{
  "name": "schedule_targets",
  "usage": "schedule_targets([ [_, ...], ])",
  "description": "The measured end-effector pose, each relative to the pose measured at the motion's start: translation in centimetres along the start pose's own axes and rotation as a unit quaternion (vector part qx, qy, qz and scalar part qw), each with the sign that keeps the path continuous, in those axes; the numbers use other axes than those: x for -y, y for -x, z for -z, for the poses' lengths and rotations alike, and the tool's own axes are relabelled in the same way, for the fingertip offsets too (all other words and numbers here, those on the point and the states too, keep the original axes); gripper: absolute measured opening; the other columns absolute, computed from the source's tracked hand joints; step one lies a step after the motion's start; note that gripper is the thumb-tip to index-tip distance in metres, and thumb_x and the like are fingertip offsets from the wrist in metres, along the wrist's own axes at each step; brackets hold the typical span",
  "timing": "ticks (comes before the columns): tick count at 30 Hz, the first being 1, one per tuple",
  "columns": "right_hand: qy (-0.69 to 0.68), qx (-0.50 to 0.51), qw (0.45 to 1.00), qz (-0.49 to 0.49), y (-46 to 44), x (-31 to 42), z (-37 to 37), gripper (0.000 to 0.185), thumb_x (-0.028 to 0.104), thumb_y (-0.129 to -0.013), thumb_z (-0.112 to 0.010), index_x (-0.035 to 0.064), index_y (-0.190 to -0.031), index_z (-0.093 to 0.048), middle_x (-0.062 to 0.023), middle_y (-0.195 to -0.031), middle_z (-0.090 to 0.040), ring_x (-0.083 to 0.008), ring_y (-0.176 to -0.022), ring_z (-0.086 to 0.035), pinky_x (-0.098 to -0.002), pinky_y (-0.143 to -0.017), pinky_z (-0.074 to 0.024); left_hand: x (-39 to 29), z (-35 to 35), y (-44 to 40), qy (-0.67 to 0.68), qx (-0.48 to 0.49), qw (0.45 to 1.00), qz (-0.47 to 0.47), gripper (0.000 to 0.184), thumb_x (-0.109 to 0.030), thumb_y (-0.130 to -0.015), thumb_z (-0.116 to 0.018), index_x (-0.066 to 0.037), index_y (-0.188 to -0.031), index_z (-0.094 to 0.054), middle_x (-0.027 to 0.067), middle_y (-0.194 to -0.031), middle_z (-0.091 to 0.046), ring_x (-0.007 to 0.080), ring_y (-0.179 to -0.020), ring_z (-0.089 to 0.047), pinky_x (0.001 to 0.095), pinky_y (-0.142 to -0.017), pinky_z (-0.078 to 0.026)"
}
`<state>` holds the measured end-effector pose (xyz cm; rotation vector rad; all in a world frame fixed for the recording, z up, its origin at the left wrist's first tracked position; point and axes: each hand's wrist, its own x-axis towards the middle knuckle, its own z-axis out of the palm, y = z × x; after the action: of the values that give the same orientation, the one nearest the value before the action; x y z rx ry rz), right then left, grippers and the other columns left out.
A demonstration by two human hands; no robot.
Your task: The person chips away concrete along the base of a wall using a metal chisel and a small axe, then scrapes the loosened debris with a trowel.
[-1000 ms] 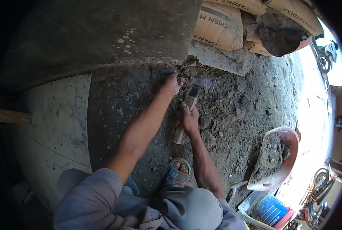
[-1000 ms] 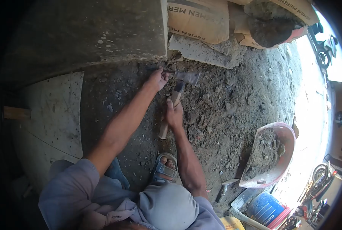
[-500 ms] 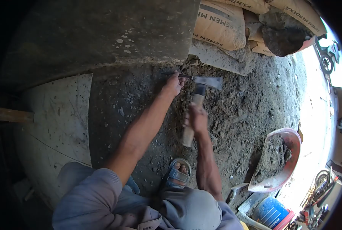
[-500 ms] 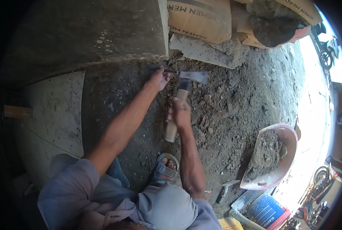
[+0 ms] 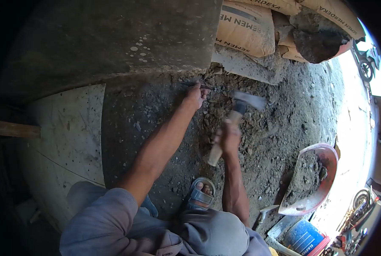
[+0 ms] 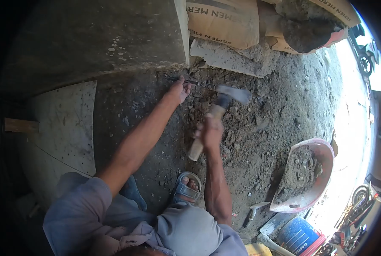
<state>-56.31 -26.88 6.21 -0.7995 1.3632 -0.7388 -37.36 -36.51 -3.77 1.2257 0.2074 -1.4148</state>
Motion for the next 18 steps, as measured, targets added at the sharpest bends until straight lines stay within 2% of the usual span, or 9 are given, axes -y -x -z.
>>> schedule_targets([
  [2, -0.002, -0.098, 0.982, 0.159, 0.2, 1.8, 2.7, 0.031, 0.036, -0.092, -0.048, 0.0060, -0.084, -0.050, -0.0047, -0.059, -0.053, -0.0144, -0.043, -0.052, -0.0280, -0.038, -0.0469, 0.0, -0.2, -0.2, 0.000, -0.008, 1.000, 0.003, 0.016, -0.030, -0.096, -0.045, -0.014, -0.095, -0.050, 0.0086, -0.079, -0.063, 0.0140, -0.060, -0.053, 0.0262, -0.052, -0.040],
  [3, 0.000, -0.099, 0.983, 0.153, 0.2, 2.9, 2.8, 0.031, 0.036, -0.092, -0.048, 0.0060, -0.084, -0.050, -0.0047, -0.059, -0.053, -0.0144, -0.043, -0.052, -0.0280, -0.038, -0.0469, 0.1, 0.0, -0.6, -0.004, 0.006, 1.000, 0.007, 0.016, -0.030, -0.096, -0.045, -0.015, -0.096, -0.049, 0.0087, -0.079, -0.063, 0.0139, -0.060, -0.053, 0.0259, -0.052, -0.040],
  [5, -0.356, -0.224, 0.879, 0.223, -0.8, 4.9, 2.2, 0.033, 0.036, -0.092, -0.048, 0.0047, -0.083, -0.050, -0.0062, -0.060, -0.054, -0.0156, -0.043, -0.053, -0.0283, -0.039, -0.0473, 0.3, 0.4, -0.6, -0.006, 0.018, 1.000, 0.009, 0.016, -0.030, -0.096, -0.045, -0.015, -0.097, -0.049, 0.0089, -0.079, -0.063, 0.0139, -0.060, -0.053, 0.0256, -0.051, -0.040],
  [7, -0.032, -0.197, 0.952, 0.232, -2.0, 0.4, 0.3, 0.031, 0.034, -0.092, -0.049, 0.0049, -0.083, -0.049, -0.0060, -0.061, -0.054, -0.0153, -0.044, -0.052, -0.0300, -0.041, -0.0481, 0.1, 0.0, -0.3, 0.006, 0.015, 1.000, 0.005, 0.019, -0.031, -0.097, -0.042, -0.013, -0.099, -0.047, 0.0073, -0.072, -0.060, 0.0131, -0.053, -0.052, 0.0250, -0.044, -0.038],
  [9, 0.076, 0.062, 0.994, 0.046, -1.6, -1.9, -3.1, 0.027, 0.031, -0.092, -0.050, 0.0050, -0.084, -0.050, -0.0056, -0.061, -0.053, -0.0148, -0.045, -0.051, -0.0305, -0.042, -0.0479, 0.1, 0.3, -0.5, 0.001, 0.008, 1.000, -0.007, 0.021, -0.033, -0.097, -0.043, -0.012, -0.097, -0.048, 0.0064, -0.071, -0.059, 0.0134, -0.054, -0.053, 0.0251, -0.045, -0.039],
  [10, 0.074, 0.059, 0.994, 0.050, -1.5, -1.6, -2.8, 0.027, 0.031, -0.092, -0.050, 0.0050, -0.084, -0.050, -0.0056, -0.061, -0.053, -0.0148, -0.045, -0.051, -0.0305, -0.042, -0.0479, 0.1, 0.4, -0.7, -0.001, -0.004, 1.000, -0.019, 0.023, -0.034, -0.097, -0.043, -0.011, -0.095, -0.049, 0.0055, -0.071, -0.058, 0.0138, -0.055, -0.054, 0.0253, -0.046, -0.040],
  [12, -0.076, 0.079, 0.990, -0.093, -0.7, -0.5, -2.0, 0.025, 0.030, -0.091, -0.051, 0.0051, -0.087, -0.051, -0.0046, -0.062, -0.053, -0.0143, -0.045, -0.051, -0.0292, -0.042, -0.0468, -0.3, 0.7, -0.6, -0.028, -0.017, 0.999, -0.010, 0.023, -0.034, -0.097, -0.042, -0.012, -0.094, -0.050, 0.0045, -0.070, -0.057, 0.0137, -0.056, -0.054, 0.0251, -0.046, -0.041],
  [17, -0.180, -0.063, 0.977, 0.093, 0.2, 3.9, 2.1, 0.028, 0.030, -0.089, -0.056, 0.0069, -0.086, -0.040, -0.0038, -0.060, -0.049, -0.0138, -0.046, -0.049, -0.0287, -0.039, -0.0449, -1.1, 0.3, 0.5, -0.045, -0.024, 0.999, 0.000, 0.024, -0.030, -0.097, -0.041, -0.009, -0.097, -0.052, 0.0072, -0.076, -0.060, 0.0156, -0.060, -0.056, 0.0272, -0.052, -0.044],
  [18, -0.212, -0.068, 0.969, 0.108, 0.4, 4.5, 2.2, 0.028, 0.030, -0.089, -0.056, 0.0075, -0.086, -0.039, -0.0041, -0.061, -0.048, -0.0139, -0.046, -0.049, -0.0282, -0.039, -0.0445, -0.8, 0.2, 0.6, -0.153, -0.026, 0.988, -0.002, 0.023, -0.028, -0.097, -0.041, -0.008, -0.096, -0.053, 0.0076, -0.074, -0.060, 0.0156, -0.057, -0.056, 0.0278, -0.050, -0.044],
])
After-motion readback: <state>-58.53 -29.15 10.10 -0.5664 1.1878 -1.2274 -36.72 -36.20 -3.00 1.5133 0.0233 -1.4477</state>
